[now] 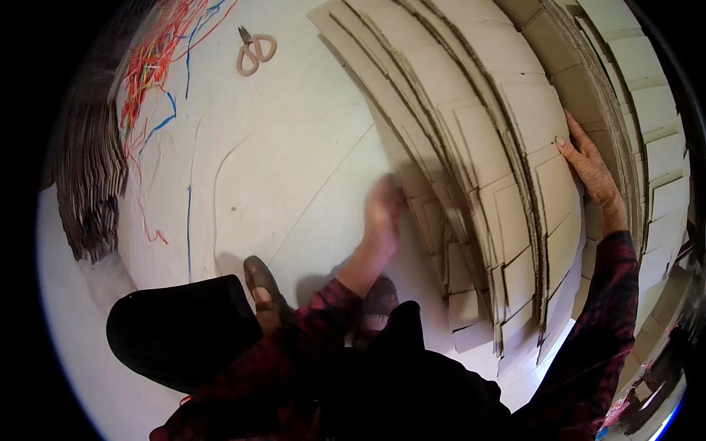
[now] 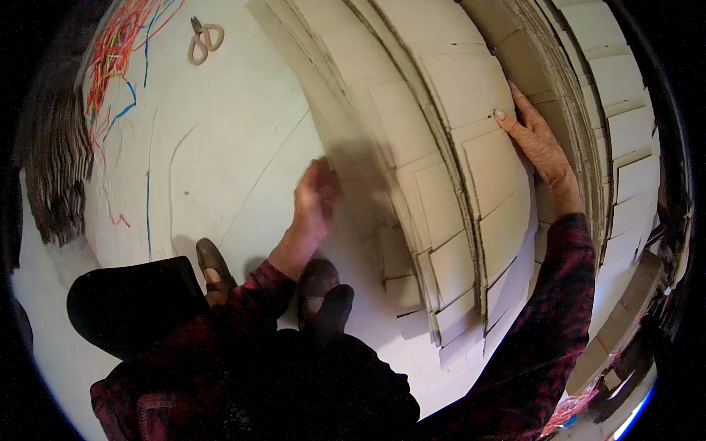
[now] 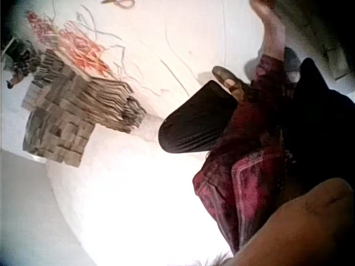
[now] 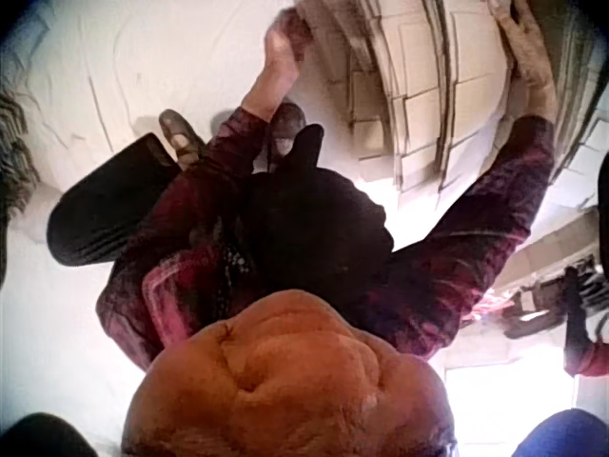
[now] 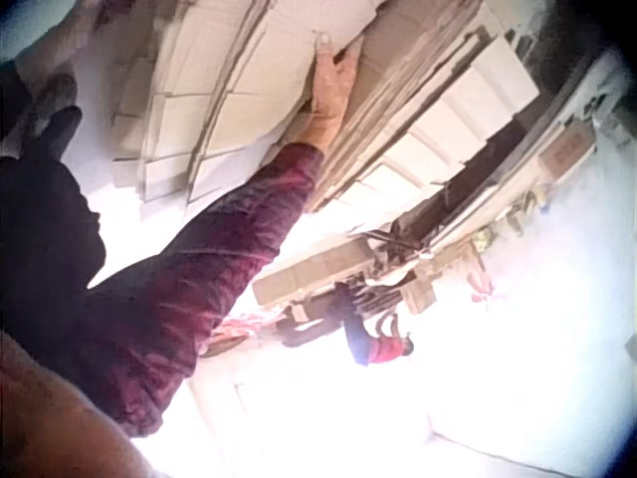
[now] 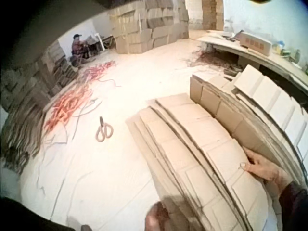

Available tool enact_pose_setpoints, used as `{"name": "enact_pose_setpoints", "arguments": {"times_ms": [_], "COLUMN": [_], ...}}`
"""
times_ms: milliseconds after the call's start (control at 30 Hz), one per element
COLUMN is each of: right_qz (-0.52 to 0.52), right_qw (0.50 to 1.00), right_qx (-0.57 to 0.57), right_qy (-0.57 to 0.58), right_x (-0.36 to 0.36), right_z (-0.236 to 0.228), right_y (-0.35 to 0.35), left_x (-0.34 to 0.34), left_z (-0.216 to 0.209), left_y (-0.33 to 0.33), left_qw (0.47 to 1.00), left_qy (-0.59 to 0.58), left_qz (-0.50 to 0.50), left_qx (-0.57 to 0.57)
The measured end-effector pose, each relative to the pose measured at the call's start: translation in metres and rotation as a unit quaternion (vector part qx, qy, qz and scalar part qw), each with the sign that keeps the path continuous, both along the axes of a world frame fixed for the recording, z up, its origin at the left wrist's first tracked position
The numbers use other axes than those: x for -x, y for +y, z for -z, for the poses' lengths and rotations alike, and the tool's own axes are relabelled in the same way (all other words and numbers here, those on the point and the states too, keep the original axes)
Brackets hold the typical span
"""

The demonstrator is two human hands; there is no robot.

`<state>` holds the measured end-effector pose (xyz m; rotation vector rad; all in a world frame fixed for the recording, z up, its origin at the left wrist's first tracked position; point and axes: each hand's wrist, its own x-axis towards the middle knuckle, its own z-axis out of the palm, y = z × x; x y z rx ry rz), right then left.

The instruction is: The person sits on the floor and ties plastic strips around stacks of cardboard pieces. They use scissors to cut the strips and then wrap and knot them around the cardboard bundles to secure them.

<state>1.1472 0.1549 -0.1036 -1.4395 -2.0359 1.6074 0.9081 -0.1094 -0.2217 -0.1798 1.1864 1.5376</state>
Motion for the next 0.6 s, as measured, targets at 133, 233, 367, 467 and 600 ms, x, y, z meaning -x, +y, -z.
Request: {"name": "enact_pose_setpoints", "arguments": {"times_ms": [133,233,367,467,600], "right_qz": [-0.014,-0.013,-0.011,0.01,0.008], "right_qw": [0.999,0.998,0.995,0.994,0.996], "right_qx": [-0.037,-0.053,-0.089,-0.085,-0.064], "right_qy": [0.005,-0.014,-0.051,-0.066,-0.057], "right_x": [0.004,0.0,0.01,0.03,0.033], "right_z": [0.008,0.018,0.017,0.024,0.015], "right_y": [-0.007,-0.008,-0.01,-0.011,-0.007], "left_x": [-0.016,-0.003,-0.005,0.0,0.001], "left_z": [-0.016,-0.021,-0.016,-0.015,0.015], "left_y": [0.011,0.014,0.031,0.032,0.021], "left_qw": [0.988,0.943,0.978,0.961,0.892], "left_qy": [-0.146,-0.26,-0.18,-0.235,-0.327], "left_qz": [0.002,0.018,-0.021,-0.053,0.013], "left_qx": [-0.053,-0.209,-0.1,-0.134,-0.311]}}
